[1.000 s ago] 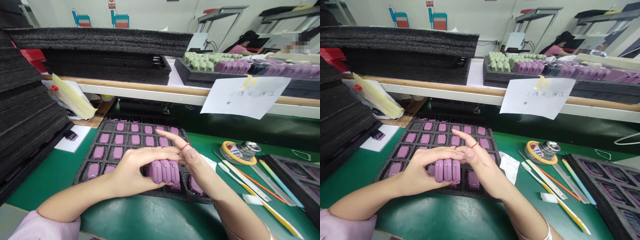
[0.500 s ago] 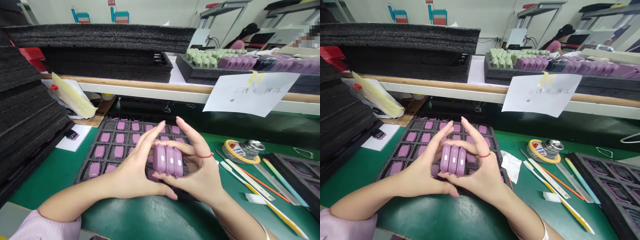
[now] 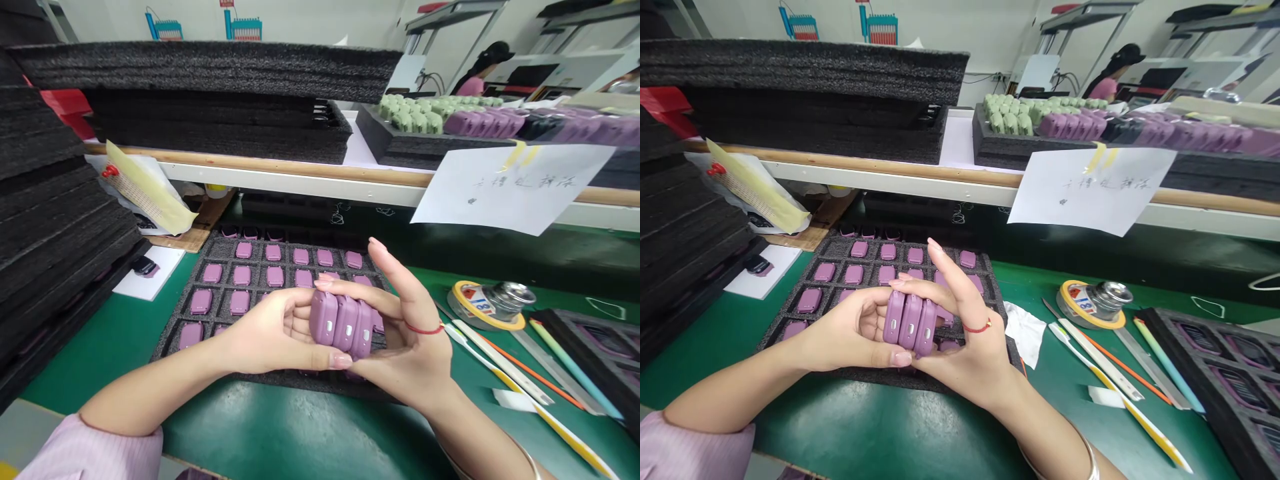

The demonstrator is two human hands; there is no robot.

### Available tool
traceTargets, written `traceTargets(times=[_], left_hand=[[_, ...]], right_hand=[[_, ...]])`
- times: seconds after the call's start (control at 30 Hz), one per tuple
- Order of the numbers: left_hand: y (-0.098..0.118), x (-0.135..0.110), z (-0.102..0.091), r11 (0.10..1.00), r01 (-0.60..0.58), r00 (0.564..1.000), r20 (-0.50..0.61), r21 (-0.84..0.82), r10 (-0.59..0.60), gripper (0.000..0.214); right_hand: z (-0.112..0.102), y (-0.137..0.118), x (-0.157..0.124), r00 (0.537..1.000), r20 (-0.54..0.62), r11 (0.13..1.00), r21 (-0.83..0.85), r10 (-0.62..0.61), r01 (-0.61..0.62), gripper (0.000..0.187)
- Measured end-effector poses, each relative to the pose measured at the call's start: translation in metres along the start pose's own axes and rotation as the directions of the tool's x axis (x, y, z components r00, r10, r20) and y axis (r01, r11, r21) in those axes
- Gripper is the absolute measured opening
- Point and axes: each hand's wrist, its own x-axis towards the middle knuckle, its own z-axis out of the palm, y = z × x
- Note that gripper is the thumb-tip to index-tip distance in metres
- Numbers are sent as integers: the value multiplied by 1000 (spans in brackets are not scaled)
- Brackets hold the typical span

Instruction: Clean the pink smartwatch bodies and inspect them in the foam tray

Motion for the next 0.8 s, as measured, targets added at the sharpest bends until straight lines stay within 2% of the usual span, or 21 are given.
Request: traceTargets(times=[0.1,0.2,0.3,0.4,0.5,0.57,0.7,0.8], left_hand=[[-2,0,1,998,-61,997,-41,20,62,36],[-3,-1,3,996,-45,992,-113,72,53,33],[-4,-3,6,998,-1,993,-117,57,7,49],[-7,-4,8,1000,14,996,-90,22,-12,67],[-11,-4,8,999,-15,997,-70,34,17,70],[-13,-4,8,998,-46,997,-57,52,49,66],[-13,-4,7,991,-93,992,-72,100,100,43],[-12,-4,8,988,-89,991,-90,127,101,41]], right_hand=[[1,1,0,999,27,996,-83,-20,22,105],[1,0,2,997,66,990,-138,-32,41,107],[0,1,3,997,65,993,-115,-30,37,105],[-1,2,2,1000,13,996,-94,-7,8,104],[0,1,0,1000,-4,994,-106,20,-21,104],[1,0,0,1000,3,992,-121,21,-21,104],[4,-3,0,999,10,986,-159,-39,40,104],[5,-4,1,996,9,978,-190,-90,90,103]])
